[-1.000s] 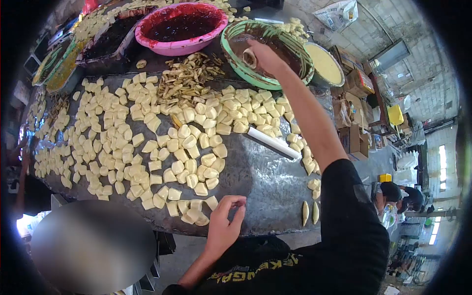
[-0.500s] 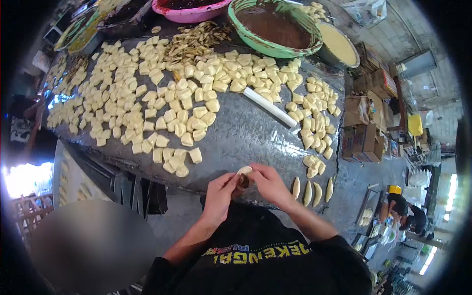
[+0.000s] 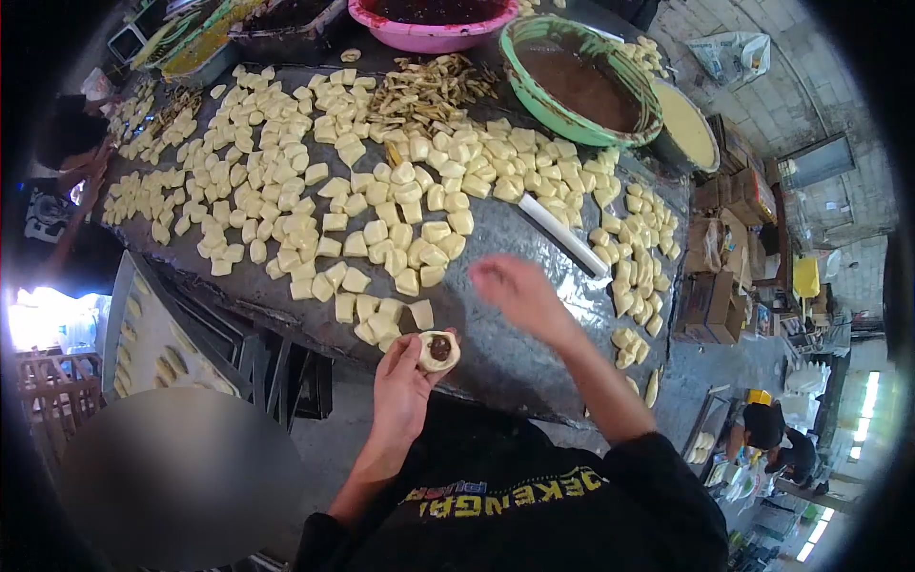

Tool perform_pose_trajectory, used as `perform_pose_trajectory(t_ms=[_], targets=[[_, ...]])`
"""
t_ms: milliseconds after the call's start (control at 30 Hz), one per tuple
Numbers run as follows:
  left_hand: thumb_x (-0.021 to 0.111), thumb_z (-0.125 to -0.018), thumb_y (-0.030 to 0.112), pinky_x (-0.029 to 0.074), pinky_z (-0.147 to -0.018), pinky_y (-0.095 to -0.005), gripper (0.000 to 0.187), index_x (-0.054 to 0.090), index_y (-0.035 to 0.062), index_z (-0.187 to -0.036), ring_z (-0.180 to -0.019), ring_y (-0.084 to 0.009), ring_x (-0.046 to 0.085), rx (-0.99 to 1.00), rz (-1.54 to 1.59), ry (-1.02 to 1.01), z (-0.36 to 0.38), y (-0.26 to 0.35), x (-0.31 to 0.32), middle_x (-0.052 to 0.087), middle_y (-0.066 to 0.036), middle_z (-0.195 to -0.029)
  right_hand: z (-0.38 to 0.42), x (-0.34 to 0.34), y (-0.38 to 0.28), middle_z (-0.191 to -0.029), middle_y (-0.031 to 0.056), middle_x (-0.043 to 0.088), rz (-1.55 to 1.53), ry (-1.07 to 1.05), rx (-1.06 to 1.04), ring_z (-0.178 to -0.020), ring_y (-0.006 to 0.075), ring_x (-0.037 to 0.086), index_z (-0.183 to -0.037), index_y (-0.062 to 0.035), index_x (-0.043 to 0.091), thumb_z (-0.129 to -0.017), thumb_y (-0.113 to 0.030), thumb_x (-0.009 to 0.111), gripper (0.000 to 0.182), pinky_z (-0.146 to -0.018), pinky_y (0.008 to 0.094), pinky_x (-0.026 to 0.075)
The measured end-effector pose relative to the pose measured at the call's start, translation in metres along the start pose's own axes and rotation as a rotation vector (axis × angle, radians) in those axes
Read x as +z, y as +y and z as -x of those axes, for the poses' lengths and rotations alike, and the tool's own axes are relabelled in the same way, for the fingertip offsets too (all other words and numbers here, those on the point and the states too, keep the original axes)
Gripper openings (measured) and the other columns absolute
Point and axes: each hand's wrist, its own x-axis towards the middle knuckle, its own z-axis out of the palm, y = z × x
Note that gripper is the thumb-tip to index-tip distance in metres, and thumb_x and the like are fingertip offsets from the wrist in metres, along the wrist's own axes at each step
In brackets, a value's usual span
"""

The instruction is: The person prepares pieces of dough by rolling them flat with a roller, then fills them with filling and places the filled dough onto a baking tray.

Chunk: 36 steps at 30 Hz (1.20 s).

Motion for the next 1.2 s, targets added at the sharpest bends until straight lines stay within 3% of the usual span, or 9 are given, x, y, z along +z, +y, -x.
perform_pose_trajectory(t_ms=[233,267,333,500,600,700,767,933,1200], targets=[[0.044,-0.107,0.014,0.056,-0.099,-0.0479,0.026,0.054,-0.0075,-0.119,-0.12,-0.041,0.063,-0.015,0.05,-0.014,-0.008,0.046,-0.007,0.062,-0.031,-0.126,-0.234,-0.006,0.009,-0.096,0.0216,0.072,0.361,0.286,-0.399,-0.085,0.0343,0.07,-0.101,0.0003,0.072,-0.087,-0.019,0.069,0.024,-0.078,0.0417,0.056],[0.044,-0.107,0.014,0.056,-0.099,-0.0479,0.026,0.054,-0.0075,-0.119,-0.12,-0.041,0.063,-0.013,0.056,-0.011,-0.008,0.05,-0.008,0.062,-0.031,-0.126,-0.249,-0.003,0.007,-0.096,0.0216,0.072,0.364,0.28,-0.401,-0.085,0.0343,0.07,-0.101,0.0003,0.072,-0.087,-0.019,0.069,0.024,-0.078,0.0417,0.056],[0.045,-0.107,0.012,0.055,-0.101,-0.046,0.021,0.054,-0.0057,-0.115,-0.117,-0.0386,0.065,-0.015,0.076,-0.038,-0.01,0.057,-0.01,0.062,-0.031,-0.125,-0.274,0.004,0.006,-0.094,0.0237,0.071,0.861,0.26,-0.305,-0.088,0.0364,0.07,-0.095,0.0018,0.072,-0.083,-0.023,0.072,0.027,-0.082,0.0426,0.057],[0.045,-0.105,0.01,0.055,-0.1,-0.0478,0.024,0.054,-0.008,-0.118,-0.12,-0.04,0.063,-0.001,0.03,-0.066,-0.014,0.072,-0.008,0.062,-0.031,-0.126,-0.29,0.011,-0.007,-0.085,0.0209,0.071,1.055,0.211,-0.091,-0.083,0.0376,0.071,-0.09,0.0016,0.07,-0.081,-0.025,0.073,0.028,-0.081,0.0445,0.058],[0.044,-0.105,0.01,0.055,-0.101,-0.048,0.024,0.055,-0.008,-0.118,-0.12,-0.0399,0.063,-0.022,0.044,-0.079,-0.019,0.079,-0.006,0.062,-0.032,-0.125,-0.278,-0.009,-0.015,-0.082,0.0176,0.072,0.787,0.312,-0.254,-0.077,0.0313,0.072,-0.094,0.0029,0.07,-0.083,-0.024,0.073,0.029,-0.076,0.0404,0.059],[0.043,-0.105,0.01,0.055,-0.101,-0.0479,0.025,0.055,-0.0079,-0.118,-0.119,-0.0397,0.063,-0.025,0.058,-0.102,-0.024,0.078,-0.002,0.062,-0.032,-0.125,-0.237,-0.024,-0.034,-0.085,0.0122,0.072,0.187,0.281,-0.093,-0.074,0.0208,0.071,-0.104,0.0026,0.07,-0.09,-0.009,0.066,0.019,-0.07,0.0324,0.058],[0.043,-0.105,0.011,0.055,-0.1,-0.0478,0.026,0.055,-0.0078,-0.118,-0.119,-0.0397,0.063,-0.026,0.046,-0.111,-0.025,0.075,0.003,0.062,-0.032,-0.125,-0.188,-0.031,-0.05,-0.092,0.0083,0.07,-0.337,0.082,-0.063,-0.08,0.0145,0.069,-0.11,0.0029,0.069,-0.093,-0.002,0.063,0.019,-0.073,0.0288,0.057],[0.043,-0.107,0.01,0.055,-0.101,-0.0451,0.024,0.055,-0.0072,-0.118,-0.117,-0.0368,0.065,-0.066,-0.004,-0.147,-0.021,0.062,0.019,0.063,-0.029,-0.124,-0.115,-0.046,-0.057,-0.096,0.0107,0.07,-0.555,0.083,0.044,-0.081,0.0155,0.066,-0.113,0.0077,0.067,-0.092,0.0,0.065,0.023,-0.078,0.0287,0.055],[0.045,-0.106,0.013,0.055,-0.099,-0.0484,0.028,0.056,-0.0079,-0.122,-0.117,-0.0386,0.065,-0.018,-0.06,-0.1,-0.016,0.044,0.029,0.064,-0.025,-0.122,-0.011,-0.025,-0.09,-0.098,0.0058,0.071,-0.377,0.001,-0.031,-0.091,0.0118,0.067,-0.105,0.0007,0.071,-0.086,0.001,0.073,0.018,-0.084,0.027,0.054]])
